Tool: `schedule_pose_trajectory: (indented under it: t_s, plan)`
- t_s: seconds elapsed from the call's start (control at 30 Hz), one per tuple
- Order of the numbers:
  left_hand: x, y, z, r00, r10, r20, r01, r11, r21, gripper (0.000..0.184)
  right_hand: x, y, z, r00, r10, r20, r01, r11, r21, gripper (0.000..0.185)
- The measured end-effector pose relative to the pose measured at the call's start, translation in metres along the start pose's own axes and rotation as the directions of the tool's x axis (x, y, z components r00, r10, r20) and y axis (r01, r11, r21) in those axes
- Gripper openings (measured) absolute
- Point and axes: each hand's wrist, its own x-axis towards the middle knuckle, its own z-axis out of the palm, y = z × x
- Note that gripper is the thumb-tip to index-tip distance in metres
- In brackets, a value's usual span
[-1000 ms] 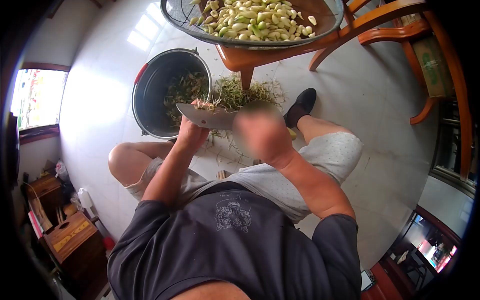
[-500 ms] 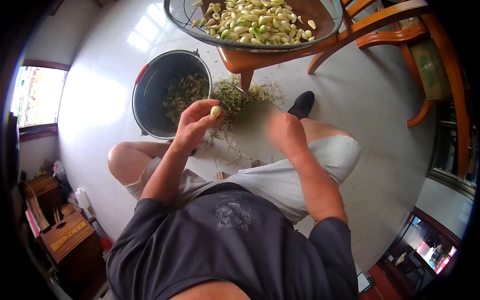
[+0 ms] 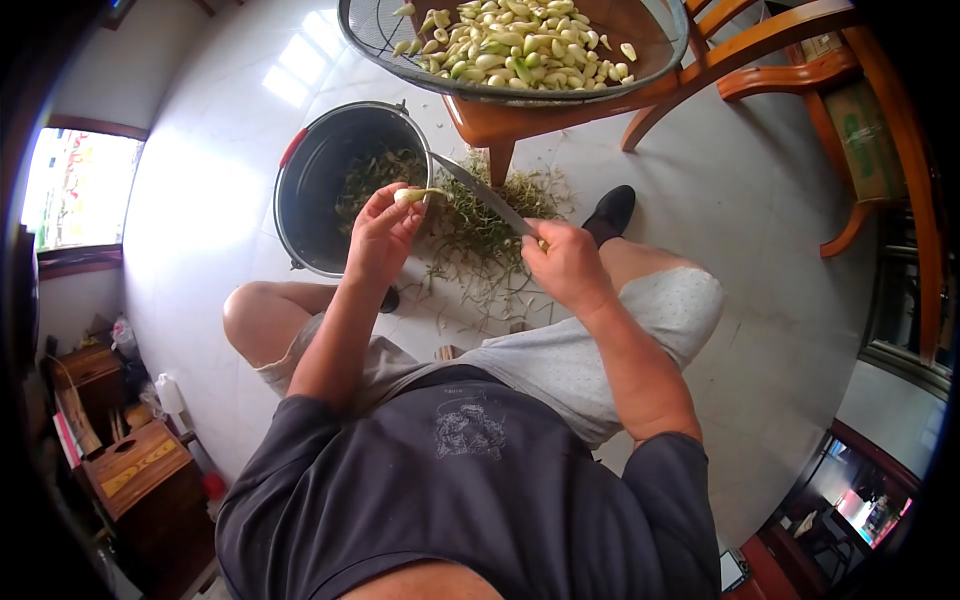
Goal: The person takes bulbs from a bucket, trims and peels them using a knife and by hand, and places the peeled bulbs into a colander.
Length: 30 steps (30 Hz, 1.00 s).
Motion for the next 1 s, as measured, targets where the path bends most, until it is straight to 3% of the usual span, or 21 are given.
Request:
schedule_pose_trajectory:
  t_s: [0.13,0.2,0.33,0.57,1.0]
  plan:
    - [0.005,-0.006,-0.012,0.997,-0.076,-0.017,0.073,0.986,-0.151,0.014,-0.001,-0.013,0.001,0.997,-0.071,-0.008,0.071,0.997,0.043,0.023]
    - [0.003,-0.010,-0.007,0.994,-0.086,-0.061,0.076,0.987,-0.140,0.015,-0.003,-0.017,0.004,0.999,-0.040,0.021,0.038,0.996,0.075,0.022]
    - [0.001,-0.018,-0.002,0.990,-0.088,-0.111,0.078,0.993,-0.094,0.018,-0.003,-0.016,0.010,0.990,-0.140,0.024,0.140,0.990,0.004,0.021]
    - [-0.001,-0.021,0.006,0.999,-0.036,-0.028,0.036,0.999,-0.019,0.013,-0.004,-0.009,0.013,0.983,-0.179,0.044,0.182,0.979,-0.091,0.023]
    - [-0.003,-0.024,0.010,0.999,-0.031,-0.027,0.031,0.999,-0.012,0.012,-0.006,-0.013,0.010,0.971,-0.234,0.044,0.237,0.942,-0.238,0.024]
